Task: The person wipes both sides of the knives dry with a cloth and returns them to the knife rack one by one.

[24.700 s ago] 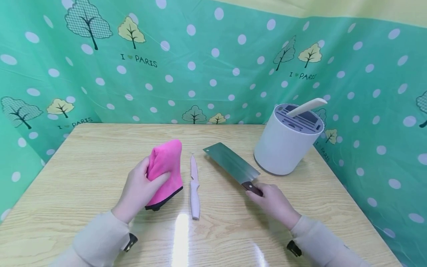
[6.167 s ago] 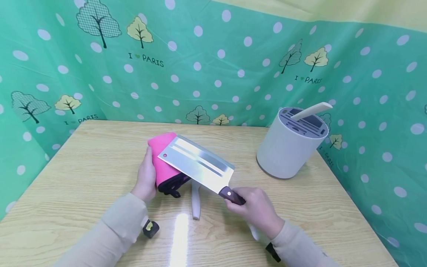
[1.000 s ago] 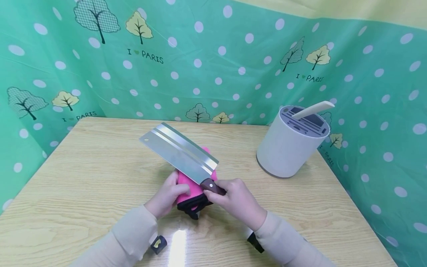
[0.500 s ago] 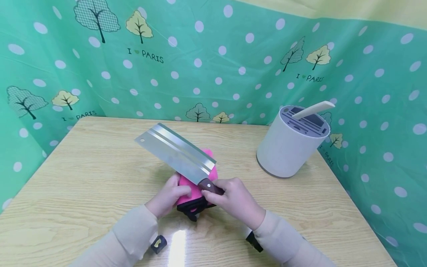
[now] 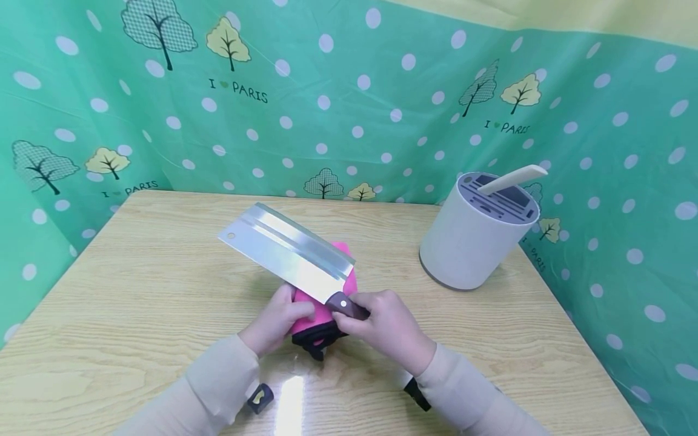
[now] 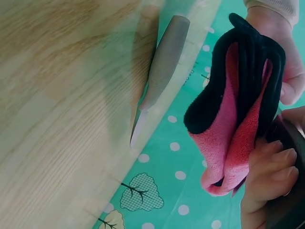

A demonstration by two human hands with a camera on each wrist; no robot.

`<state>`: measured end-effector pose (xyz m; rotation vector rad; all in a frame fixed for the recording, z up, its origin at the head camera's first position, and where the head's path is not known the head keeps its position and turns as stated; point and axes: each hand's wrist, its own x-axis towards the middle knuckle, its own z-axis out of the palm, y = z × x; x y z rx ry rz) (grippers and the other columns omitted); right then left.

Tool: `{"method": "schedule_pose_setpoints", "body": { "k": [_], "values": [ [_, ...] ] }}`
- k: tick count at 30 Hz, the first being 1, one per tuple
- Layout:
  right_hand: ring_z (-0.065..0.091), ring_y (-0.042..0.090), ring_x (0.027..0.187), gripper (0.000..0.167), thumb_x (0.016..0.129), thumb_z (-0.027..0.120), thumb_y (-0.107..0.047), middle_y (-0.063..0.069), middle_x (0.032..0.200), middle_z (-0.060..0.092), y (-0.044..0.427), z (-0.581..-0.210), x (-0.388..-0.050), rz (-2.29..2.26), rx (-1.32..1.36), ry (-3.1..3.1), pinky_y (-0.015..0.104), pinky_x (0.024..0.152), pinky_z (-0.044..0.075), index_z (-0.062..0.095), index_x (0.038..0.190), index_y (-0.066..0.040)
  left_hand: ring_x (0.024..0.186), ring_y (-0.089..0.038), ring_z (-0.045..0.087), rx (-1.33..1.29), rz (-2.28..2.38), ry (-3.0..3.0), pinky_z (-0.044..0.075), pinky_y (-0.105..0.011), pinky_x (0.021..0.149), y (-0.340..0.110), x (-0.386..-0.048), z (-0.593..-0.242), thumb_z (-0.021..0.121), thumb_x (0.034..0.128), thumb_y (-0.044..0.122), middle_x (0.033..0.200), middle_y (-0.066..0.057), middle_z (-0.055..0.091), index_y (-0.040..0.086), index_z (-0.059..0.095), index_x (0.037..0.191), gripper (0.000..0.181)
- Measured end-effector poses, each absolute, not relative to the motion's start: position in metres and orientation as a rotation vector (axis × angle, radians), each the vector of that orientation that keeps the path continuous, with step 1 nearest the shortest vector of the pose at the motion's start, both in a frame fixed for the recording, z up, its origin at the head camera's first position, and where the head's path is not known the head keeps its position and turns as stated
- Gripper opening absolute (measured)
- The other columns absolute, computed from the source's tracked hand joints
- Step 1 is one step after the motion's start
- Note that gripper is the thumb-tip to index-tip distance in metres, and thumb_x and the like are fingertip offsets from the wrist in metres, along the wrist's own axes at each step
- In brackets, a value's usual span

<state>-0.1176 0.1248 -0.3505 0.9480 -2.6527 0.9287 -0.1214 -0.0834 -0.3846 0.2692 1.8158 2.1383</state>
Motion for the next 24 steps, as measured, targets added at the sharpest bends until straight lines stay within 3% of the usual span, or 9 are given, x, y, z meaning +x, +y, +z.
{"method": "schedule_pose_setpoints", "body": {
  "k": [9,19,24],
  "values": [
    [0.038,-0.005,0.050,0.023,0.082,0.075,-0.020,-0.007,0.056,0.054,0.1284,-0.3538,-0.1182,0.853,0.959,-2.628,0.008,0.044,0.036,0.060,0.066,-0.012,0.057,-0.004,0.060,0.201,2.186,1.803,0.050,-0.019,0.054,-0.0849,-0.1237,-0.3845,0.051,0.0705,-0.005,0.067,0.006,0.063,0.002,0.053,0.089,0.020],
    [0.038,-0.005,0.050,0.023,0.083,0.075,-0.023,-0.007,0.058,0.055,0.1317,-0.3567,-0.1172,0.809,0.942,-2.639,0.009,0.044,0.036,0.061,0.068,-0.012,0.059,-0.005,0.061,0.145,2.210,1.766,0.051,-0.018,0.055,-0.0876,-0.1227,-0.3815,0.050,0.0708,-0.006,0.071,0.004,0.064,0.000,0.049,0.094,0.024],
    [0.041,-0.005,0.051,0.016,0.082,0.076,-0.023,-0.006,0.061,0.062,0.1333,-0.3571,-0.1154,0.807,0.913,-2.665,0.009,0.044,0.036,0.070,0.076,-0.010,0.059,-0.005,0.061,0.108,2.206,1.770,0.051,-0.018,0.055,-0.0887,-0.1214,-0.3803,0.050,0.0710,-0.006,0.072,0.004,0.063,0.000,0.047,0.095,0.025]
  ]
}}
